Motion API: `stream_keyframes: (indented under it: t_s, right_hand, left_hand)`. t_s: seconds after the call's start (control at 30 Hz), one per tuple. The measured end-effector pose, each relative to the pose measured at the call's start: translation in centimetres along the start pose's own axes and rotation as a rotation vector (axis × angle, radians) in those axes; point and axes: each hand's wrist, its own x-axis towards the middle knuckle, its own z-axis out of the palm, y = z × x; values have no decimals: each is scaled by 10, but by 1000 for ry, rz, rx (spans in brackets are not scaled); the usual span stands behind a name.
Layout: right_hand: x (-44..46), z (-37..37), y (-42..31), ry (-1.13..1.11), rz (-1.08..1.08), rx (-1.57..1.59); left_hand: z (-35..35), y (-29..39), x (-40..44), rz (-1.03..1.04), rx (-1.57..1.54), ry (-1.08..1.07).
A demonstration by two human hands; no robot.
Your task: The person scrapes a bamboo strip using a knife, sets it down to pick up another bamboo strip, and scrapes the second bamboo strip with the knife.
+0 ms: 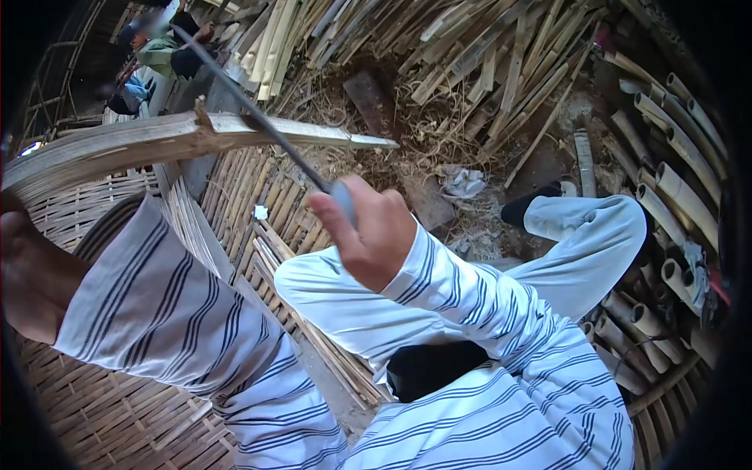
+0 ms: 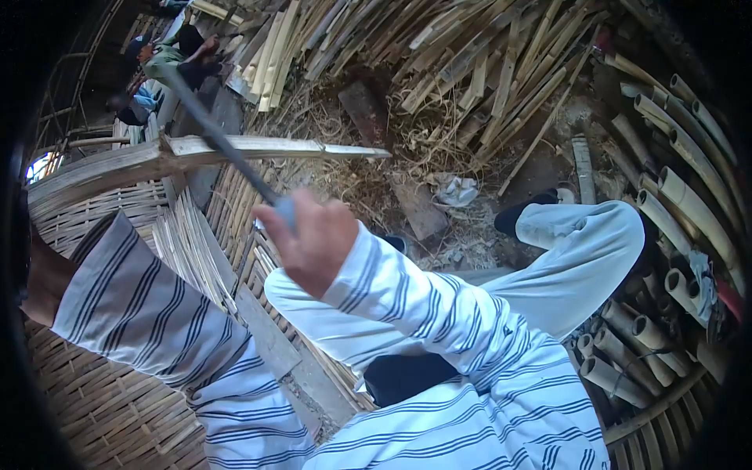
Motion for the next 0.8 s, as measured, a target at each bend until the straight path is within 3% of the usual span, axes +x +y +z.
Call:
stream_keyframes:
  t_s: [0.1, 0.17, 0.23, 0.27, 0.3, 0.4, 0.6, 0.7, 0.77, 0.8]
  right_hand:
    - [2, 2, -7, -6, 108, 105]
    - [-12, 15, 32, 62, 165, 124]
    - [-37, 32, 120, 116, 144, -96]
    - [-39, 23, 122, 83, 256, -100]
    - [-38, 17, 119, 53, 365, -103]
    - [-28, 23, 78, 40, 300, -7]
    - [15, 3, -9, 2, 119, 137]
    - [-15, 23, 69, 120, 101, -36]
    - [-27, 13, 125, 60, 284, -165]
    - [-21, 12, 130, 102, 160, -221]
  left_hand:
    - [6, 6, -13, -16, -34, -15]
    - [-10, -15, 9, 112, -60, -117]
    - [-2, 5, -18, 51, -48, -72]
    - [-4, 6, -23, 28, 2, -5]
    - [-5, 7, -28, 1, 51, 60]
    - [-22, -3, -25, -52, 233, 168]
    - [-3, -7, -17, 178, -60, -72]
    - [-15, -14, 10, 112, -27, -161]
    - [-12, -8, -1, 110, -11, -60]
    - [-8, -5, -5, 115, -11, -1]
